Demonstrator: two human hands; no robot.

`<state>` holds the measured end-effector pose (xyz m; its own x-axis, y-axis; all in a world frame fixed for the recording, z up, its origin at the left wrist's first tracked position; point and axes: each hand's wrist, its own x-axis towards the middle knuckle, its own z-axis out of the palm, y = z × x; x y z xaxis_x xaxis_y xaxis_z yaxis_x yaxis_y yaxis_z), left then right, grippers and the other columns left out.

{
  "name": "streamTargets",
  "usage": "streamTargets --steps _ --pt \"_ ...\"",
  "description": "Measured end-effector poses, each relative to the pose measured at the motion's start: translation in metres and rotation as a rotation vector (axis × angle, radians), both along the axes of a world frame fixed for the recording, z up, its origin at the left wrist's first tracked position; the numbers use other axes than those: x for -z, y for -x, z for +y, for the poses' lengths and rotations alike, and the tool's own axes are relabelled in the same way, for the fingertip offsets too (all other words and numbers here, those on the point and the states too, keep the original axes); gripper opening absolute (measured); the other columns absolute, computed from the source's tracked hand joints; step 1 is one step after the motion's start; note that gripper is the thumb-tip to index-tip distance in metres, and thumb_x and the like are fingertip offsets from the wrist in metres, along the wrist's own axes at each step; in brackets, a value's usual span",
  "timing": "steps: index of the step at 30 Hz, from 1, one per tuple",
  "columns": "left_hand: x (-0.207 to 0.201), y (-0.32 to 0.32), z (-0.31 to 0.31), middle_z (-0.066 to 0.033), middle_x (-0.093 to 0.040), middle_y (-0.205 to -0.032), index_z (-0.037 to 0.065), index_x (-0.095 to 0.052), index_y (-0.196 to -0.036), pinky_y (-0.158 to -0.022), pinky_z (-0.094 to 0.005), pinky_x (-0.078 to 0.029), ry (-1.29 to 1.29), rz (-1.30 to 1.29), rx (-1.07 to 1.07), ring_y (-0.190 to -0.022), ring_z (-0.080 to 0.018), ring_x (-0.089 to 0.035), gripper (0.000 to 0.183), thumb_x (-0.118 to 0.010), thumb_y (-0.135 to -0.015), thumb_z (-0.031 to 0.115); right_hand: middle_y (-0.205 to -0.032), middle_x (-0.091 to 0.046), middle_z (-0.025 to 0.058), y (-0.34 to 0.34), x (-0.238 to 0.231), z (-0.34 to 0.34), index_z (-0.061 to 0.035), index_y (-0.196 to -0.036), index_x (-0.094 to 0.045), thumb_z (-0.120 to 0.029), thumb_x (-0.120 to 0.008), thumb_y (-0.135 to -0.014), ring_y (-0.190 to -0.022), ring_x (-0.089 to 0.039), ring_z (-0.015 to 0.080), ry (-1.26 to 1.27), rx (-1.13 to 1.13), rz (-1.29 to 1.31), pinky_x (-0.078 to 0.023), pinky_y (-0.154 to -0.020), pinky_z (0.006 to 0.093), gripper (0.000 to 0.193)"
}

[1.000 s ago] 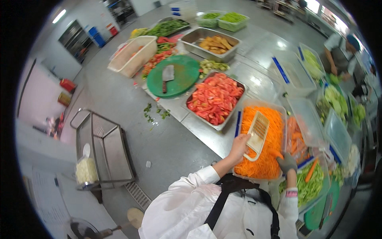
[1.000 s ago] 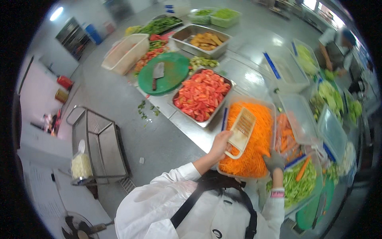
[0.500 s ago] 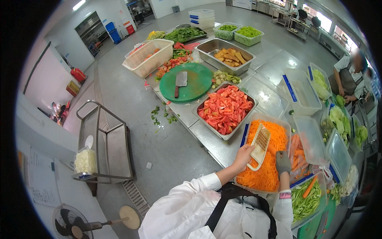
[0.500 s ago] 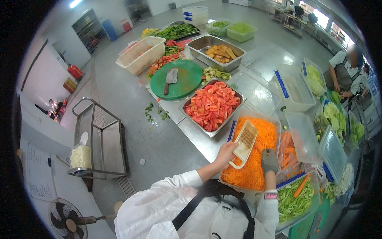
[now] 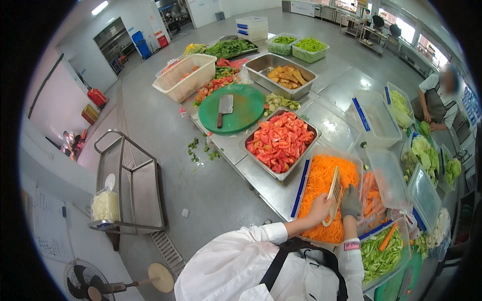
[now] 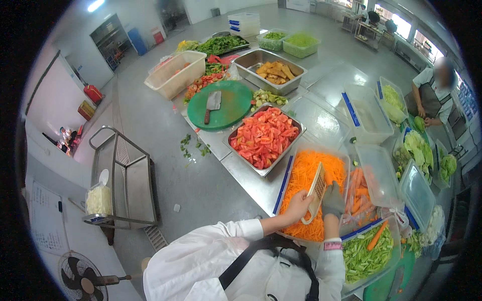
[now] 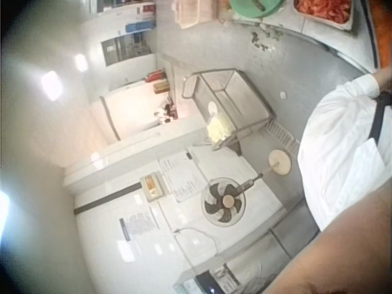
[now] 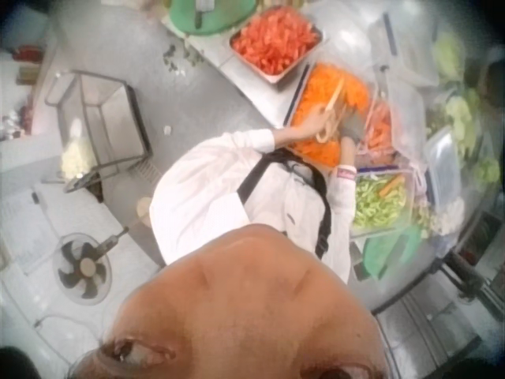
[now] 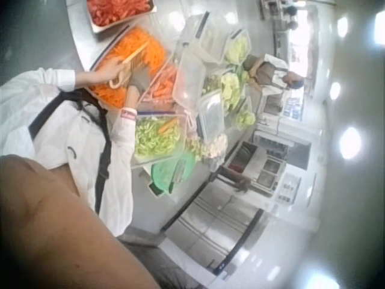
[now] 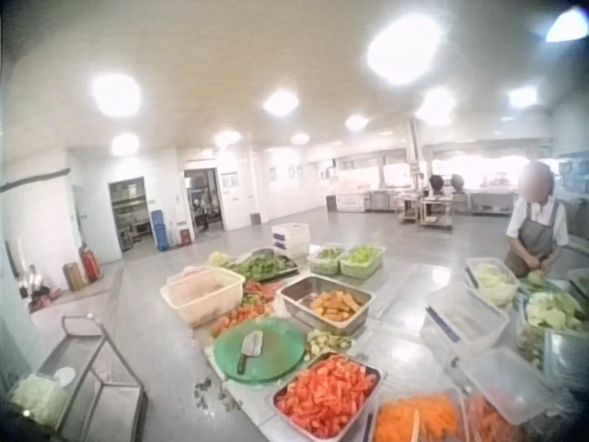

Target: The person grates whole carrots using a handheld box grater into a large plastic container. They repeatedly pick up carrots, grate them, and place the grated pieces into the container while standing at a stainless steel prep table.

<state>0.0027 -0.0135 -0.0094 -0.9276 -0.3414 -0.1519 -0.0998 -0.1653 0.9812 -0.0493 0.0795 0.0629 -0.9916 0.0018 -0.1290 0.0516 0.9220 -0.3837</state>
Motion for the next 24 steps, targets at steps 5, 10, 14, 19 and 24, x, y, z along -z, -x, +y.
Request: streamTargets --steps 5,10,14,19,24 --pt "0.0 0.006 -0.004 -0.0012 -0.05 -0.064 0.001 -0.053 -0.078 -0.05 -0.0268 -0.037 -0.085 -0.068 0.041 -0.058 -0.0085 -0.046 0.022 -0.055 -0.089 0.021 -0.085 -0.064 0.0213 -0.067 -0.005 0.009 -0.0134 -0.129 -0.046 -0.032 -0.04 -0.094 -0.077 -0.064 0.0357 0.0 -0.131 0.087 -0.048 -0.065 0.0483 0.04" --pt "0.018 -0.011 0.021 -0.0053 -0.052 -0.064 0.0 -0.053 -0.077 -0.052 -0.0307 -0.039 0.009 -0.052 0.092 -0.057 -0.0126 -0.049 0.026 -0.055 -0.088 0.023 -0.085 -0.065 0.0193 0.017 0.049 0.022 -0.0146 -0.127 -0.049 -0.031 -0.041 -0.094 -0.078 -0.064 0.0351 -0.116 -0.009 0.097 -0.049 -0.067 0.046 0.038" --pt "0.017 0.005 0.006 -0.008 -0.054 -0.064 -0.001 -0.054 -0.078 -0.053 -0.0329 -0.041 -0.055 0.024 -0.011 -0.058 -0.015 -0.052 0.026 -0.055 -0.087 0.023 -0.104 -0.063 0.0189 -0.038 0.005 0.032 -0.0128 -0.123 -0.053 -0.032 -0.038 -0.095 -0.092 -0.062 0.0335 -0.138 -0.13 0.11 -0.048 -0.076 0.0449 0.037" --pt "-0.003 -0.014 0.024 -0.0064 -0.056 -0.07 0.0 -0.056 -0.088 -0.057 -0.0295 -0.043 0.101 -0.016 0.136 -0.063 -0.0126 -0.053 0.023 -0.054 -0.089 0.022 -0.103 -0.064 0.0161 -0.026 0.043 0.034 -0.0211 -0.121 -0.053 -0.037 -0.037 -0.094 -0.085 -0.063 0.0367 -0.052 0.038 0.188 -0.047 -0.072 0.0481 0.035" --pt "0.034 0.003 0.035 -0.0084 -0.057 -0.065 0.0 -0.056 -0.081 -0.054 -0.0313 -0.043 0.091 0.035 0.027 -0.06 -0.0149 -0.056 0.022 -0.054 -0.088 0.021 -0.083 -0.067 0.013 -0.006 0.022 0.037 -0.0217 -0.13 -0.043 -0.033 -0.041 -0.092 -0.062 -0.065 0.0305 -0.177 -0.062 0.18 -0.049 -0.058 0.0447 0.039"
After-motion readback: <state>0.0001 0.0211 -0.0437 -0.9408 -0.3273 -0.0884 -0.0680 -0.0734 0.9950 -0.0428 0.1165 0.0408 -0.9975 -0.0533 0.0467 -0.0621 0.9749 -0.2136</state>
